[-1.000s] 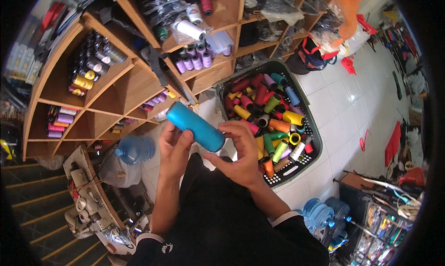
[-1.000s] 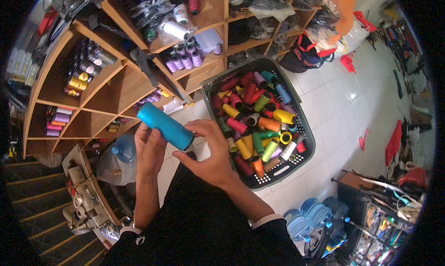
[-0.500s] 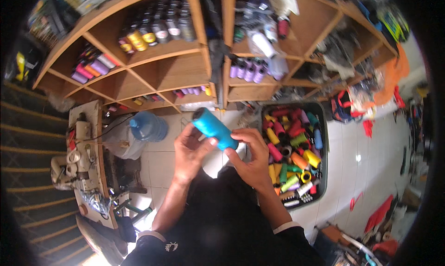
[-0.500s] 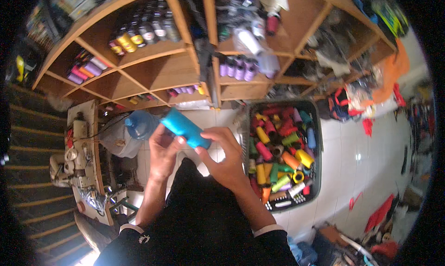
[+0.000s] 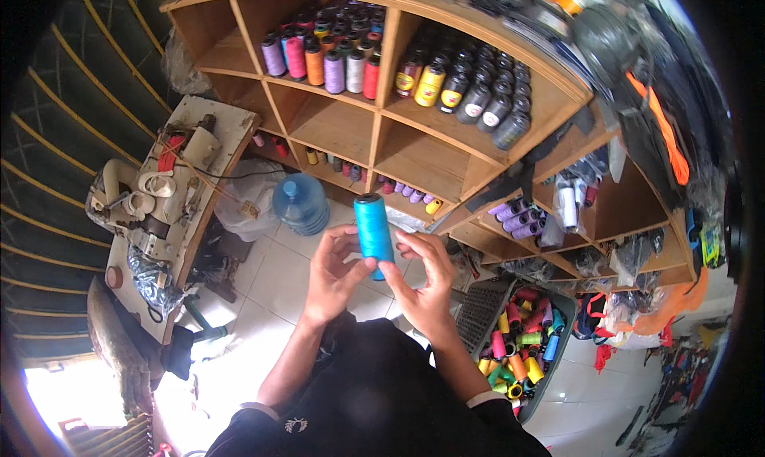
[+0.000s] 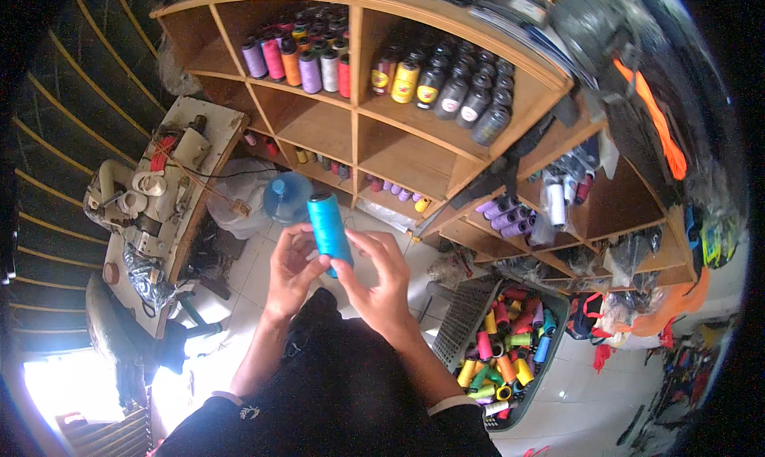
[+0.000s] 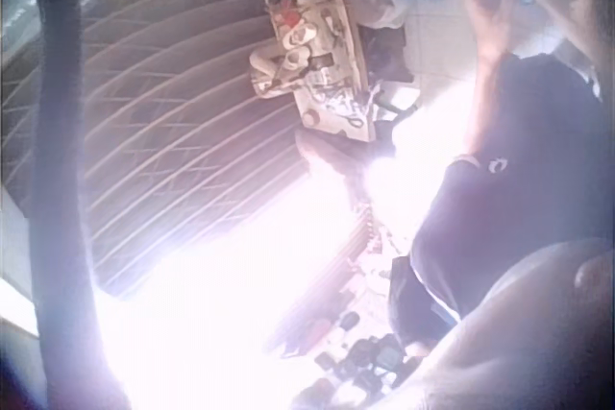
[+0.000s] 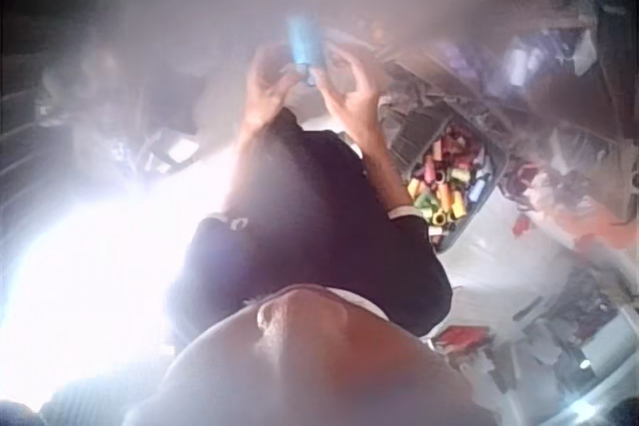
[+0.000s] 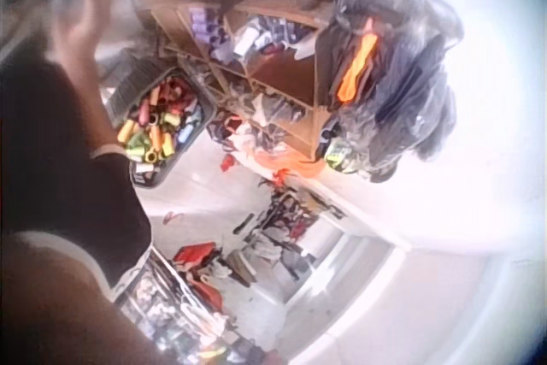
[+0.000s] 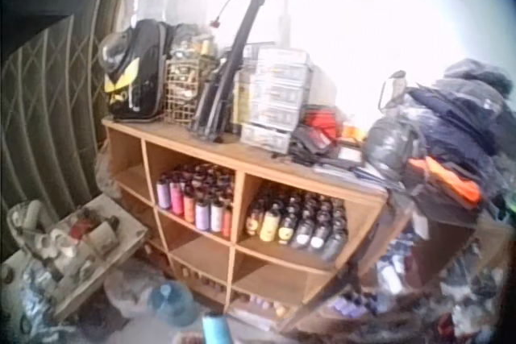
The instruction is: The person picks up thread spools from a black basket, briefly handles them, and places them onto a wooden shelf. The person repeats this process with multiple spools of different colors.
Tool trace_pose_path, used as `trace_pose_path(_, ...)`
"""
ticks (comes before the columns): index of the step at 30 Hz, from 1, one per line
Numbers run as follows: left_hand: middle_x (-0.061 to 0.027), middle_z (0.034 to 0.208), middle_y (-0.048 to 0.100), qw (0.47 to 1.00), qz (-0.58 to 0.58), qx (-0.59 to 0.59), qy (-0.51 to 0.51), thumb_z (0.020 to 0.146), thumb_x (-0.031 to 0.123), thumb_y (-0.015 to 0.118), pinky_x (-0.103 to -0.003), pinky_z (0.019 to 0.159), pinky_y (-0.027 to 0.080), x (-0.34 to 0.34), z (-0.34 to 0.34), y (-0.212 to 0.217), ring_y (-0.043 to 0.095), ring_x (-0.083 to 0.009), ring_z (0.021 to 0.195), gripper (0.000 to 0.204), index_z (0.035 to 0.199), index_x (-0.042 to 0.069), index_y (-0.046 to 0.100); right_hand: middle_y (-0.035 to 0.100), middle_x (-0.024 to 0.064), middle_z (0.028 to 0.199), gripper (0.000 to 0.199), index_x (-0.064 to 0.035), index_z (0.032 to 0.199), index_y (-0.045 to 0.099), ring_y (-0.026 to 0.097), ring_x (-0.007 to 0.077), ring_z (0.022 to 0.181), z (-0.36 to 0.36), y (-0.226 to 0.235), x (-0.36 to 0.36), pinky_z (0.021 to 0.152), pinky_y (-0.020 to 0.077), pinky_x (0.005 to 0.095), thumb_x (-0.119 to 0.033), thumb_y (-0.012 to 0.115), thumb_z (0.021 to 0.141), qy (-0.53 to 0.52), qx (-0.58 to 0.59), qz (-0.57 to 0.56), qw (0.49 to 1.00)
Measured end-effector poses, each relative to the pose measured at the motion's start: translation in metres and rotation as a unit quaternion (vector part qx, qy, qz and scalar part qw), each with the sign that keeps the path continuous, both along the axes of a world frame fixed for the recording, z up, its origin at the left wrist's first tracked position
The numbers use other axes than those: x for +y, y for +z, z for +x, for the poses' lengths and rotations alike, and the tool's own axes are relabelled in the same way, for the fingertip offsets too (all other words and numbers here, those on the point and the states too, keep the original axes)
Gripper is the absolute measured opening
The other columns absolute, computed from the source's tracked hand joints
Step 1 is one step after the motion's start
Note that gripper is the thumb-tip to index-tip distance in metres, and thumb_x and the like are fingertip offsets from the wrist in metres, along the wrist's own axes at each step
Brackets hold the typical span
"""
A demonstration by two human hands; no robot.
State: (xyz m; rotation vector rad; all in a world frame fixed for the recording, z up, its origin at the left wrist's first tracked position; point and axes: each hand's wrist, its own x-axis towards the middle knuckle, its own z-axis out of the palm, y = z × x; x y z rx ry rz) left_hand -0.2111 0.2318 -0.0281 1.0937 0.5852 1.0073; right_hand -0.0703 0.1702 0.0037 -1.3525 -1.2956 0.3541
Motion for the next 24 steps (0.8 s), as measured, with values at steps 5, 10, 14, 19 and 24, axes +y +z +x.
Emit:
trace_pose_path(5,-0.0094,0.111,0.055,0.998,0.029,0.032,0.04,0.08,-0.005,0.069,-0.032,0.086,0.051,0.054,-0.054,0.002,0.055,-0.0166,0.104,0.049,0.123,0.001,0.047,0.06,0.013,0.093,0.033,-0.0052,0.109,0.067,0.061,0.0253,0.083,-0.053,0.002,0.081,0.073,0.0493,0.0338,-0.001,0.071,0.077,0.027,-0.059,0.061,0.996)
trace_pose_path(10,-0.0079,0.109,0.056,0.986,0.071,0.1,0.11,0.078,-0.003,0.072,-0.031,0.083,0.05,0.098,-0.099,0.0,0.055,-0.0152,0.103,0.047,0.12,0.002,0.05,0.061,0.0111,0.088,0.018,-0.0041,0.094,0.067,0.061,0.0246,0.081,-0.094,-0.008,0.134,0.069,0.0493,0.034,0.0,0.071,0.077,0.062,-0.056,0.071,0.994)
trace_pose_path(14,-0.0074,0.105,0.058,0.975,0.096,0.142,0.143,0.077,-0.002,0.074,-0.03,0.083,0.05,0.125,-0.119,0.004,0.057,-0.0149,0.099,0.046,0.118,0.002,0.052,0.062,0.0109,0.087,0.017,-0.0035,0.092,0.066,0.062,0.0246,0.079,-0.123,-0.005,0.163,0.068,0.0493,0.0334,0.0,0.072,0.077,0.057,-0.042,0.067,0.995)
trace_pose_path(19,-0.0072,0.105,0.058,0.972,0.077,0.125,0.184,0.076,0.001,0.076,-0.03,0.082,0.05,0.162,-0.127,-0.001,0.058,-0.0145,0.098,0.047,0.118,0.001,0.053,0.064,0.0111,0.093,0.017,-0.0007,0.094,0.065,0.064,0.0202,0.08,-0.142,-0.016,0.195,0.068,0.053,0.0301,0.001,0.072,0.078,0.04,0.071,0.013,0.997)
trace_pose_path(24,-0.0069,0.107,0.058,0.958,0.119,0.186,0.183,0.078,0.0,0.073,-0.03,0.084,0.05,0.212,-0.136,0.002,0.057,-0.0145,0.1,0.043,0.117,0.001,0.055,0.064,0.0119,0.095,0.015,0.0025,0.094,0.063,0.064,0.0163,0.084,-0.149,-0.026,0.244,0.07,0.056,0.0272,0.002,0.07,0.081,0.068,0.149,0.0,0.986)
